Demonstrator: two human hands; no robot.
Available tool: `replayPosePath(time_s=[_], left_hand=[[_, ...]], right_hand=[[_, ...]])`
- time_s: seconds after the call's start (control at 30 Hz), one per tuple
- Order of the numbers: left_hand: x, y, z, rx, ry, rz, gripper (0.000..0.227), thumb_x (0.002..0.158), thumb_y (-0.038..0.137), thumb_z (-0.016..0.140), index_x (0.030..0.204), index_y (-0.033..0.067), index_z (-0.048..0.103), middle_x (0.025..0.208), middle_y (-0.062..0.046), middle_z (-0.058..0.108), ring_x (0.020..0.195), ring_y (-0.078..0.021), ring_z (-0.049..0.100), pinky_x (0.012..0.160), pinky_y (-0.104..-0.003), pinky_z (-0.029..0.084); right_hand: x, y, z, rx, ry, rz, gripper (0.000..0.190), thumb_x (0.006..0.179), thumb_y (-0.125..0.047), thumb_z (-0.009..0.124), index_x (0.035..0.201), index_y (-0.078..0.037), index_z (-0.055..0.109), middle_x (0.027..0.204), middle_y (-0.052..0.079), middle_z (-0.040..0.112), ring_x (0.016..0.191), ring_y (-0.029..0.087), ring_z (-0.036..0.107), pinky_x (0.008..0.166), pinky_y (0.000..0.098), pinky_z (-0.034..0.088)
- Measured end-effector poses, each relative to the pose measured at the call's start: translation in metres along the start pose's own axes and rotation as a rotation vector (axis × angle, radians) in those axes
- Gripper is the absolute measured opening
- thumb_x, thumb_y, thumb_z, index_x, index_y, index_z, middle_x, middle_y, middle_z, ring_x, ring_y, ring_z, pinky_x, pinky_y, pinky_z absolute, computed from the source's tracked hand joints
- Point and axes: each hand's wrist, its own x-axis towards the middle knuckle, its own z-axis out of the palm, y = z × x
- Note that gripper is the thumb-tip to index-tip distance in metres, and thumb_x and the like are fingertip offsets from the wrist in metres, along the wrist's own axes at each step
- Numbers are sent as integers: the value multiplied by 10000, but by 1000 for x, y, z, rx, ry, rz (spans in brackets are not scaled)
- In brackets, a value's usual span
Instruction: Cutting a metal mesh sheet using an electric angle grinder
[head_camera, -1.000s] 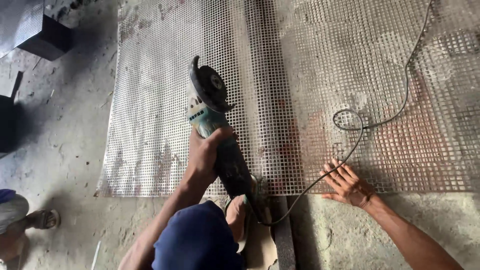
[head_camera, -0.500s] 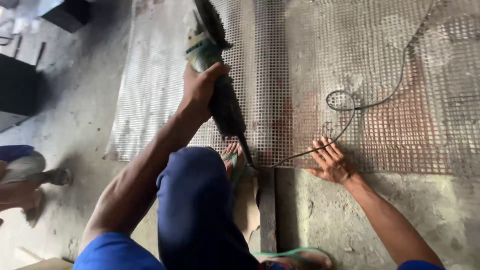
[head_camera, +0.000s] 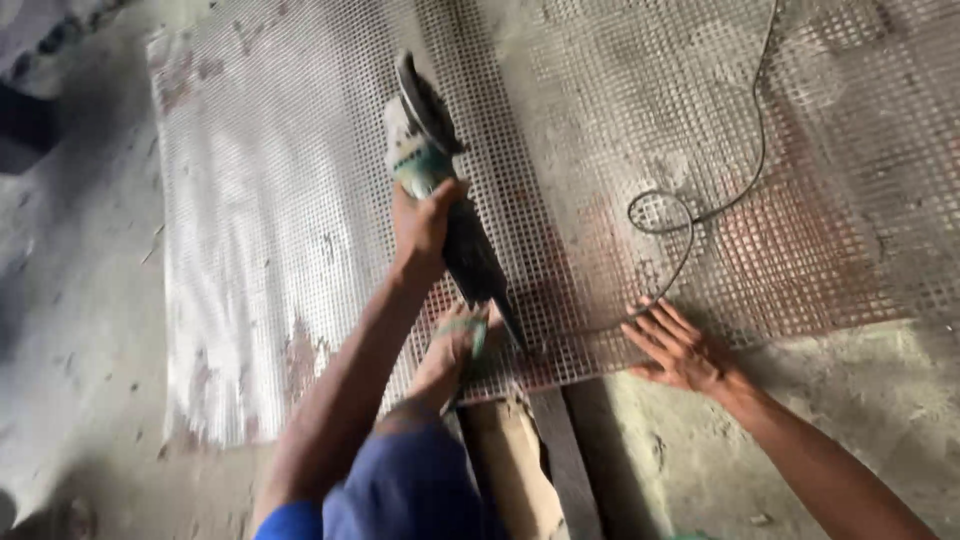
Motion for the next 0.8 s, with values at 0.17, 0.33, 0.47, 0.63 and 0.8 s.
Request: replayPosePath(time_s=[0.17, 0.33, 0.47, 0.63, 0.8], left_hand=[[39, -69, -26, -29, 35, -186, 454, 673, 65, 817, 1026, 24, 535, 791, -106, 577, 646, -202, 598, 567, -386, 510], [54, -101, -55, -74, 76, -323, 414, 686, 73, 812, 989, 15, 536, 740, -112, 592, 584, -215, 624, 525, -380, 521], [85, -100, -69, -97, 29, -301, 439, 683, 57, 843, 981, 15, 524, 726, -148, 622, 575, -269, 690, 515, -401, 572], [120, -104, -47, -80, -32, -258, 443, 687, 95, 837, 1000, 5, 537, 781, -142, 619, 619, -234, 650, 517, -413, 533], [146, -104, -32, -78, -111, -295, 490, 709, 120, 846, 1043, -4, 510, 828, -129, 598, 677, -221, 638, 546, -411, 538]], right_hand=[[6, -5, 5, 92, -35, 322, 508, 864, -504, 685, 1149, -85, 727, 1127, 93, 735, 1099, 324, 703, 1051, 485, 527], [45, -24, 18, -38, -11, 564, 119, 957, -223, 683, 888, -132, 719, 682, -8, 596, 613, 219, 625, 621, 360, 554], [106, -36, 32, 107, -12, 632, 131, 965, -269, 705, 1012, -159, 758, 762, -34, 664, 669, 173, 679, 618, 325, 577], [168, -55, 42, 175, -5, 676, 181, 1016, -237, 654, 1039, -74, 727, 825, 39, 687, 726, 223, 712, 601, 343, 581], [182, -58, 60, 303, -1, 753, 211, 990, -181, 682, 1089, 3, 709, 863, 132, 699, 738, 293, 720, 606, 402, 592]])
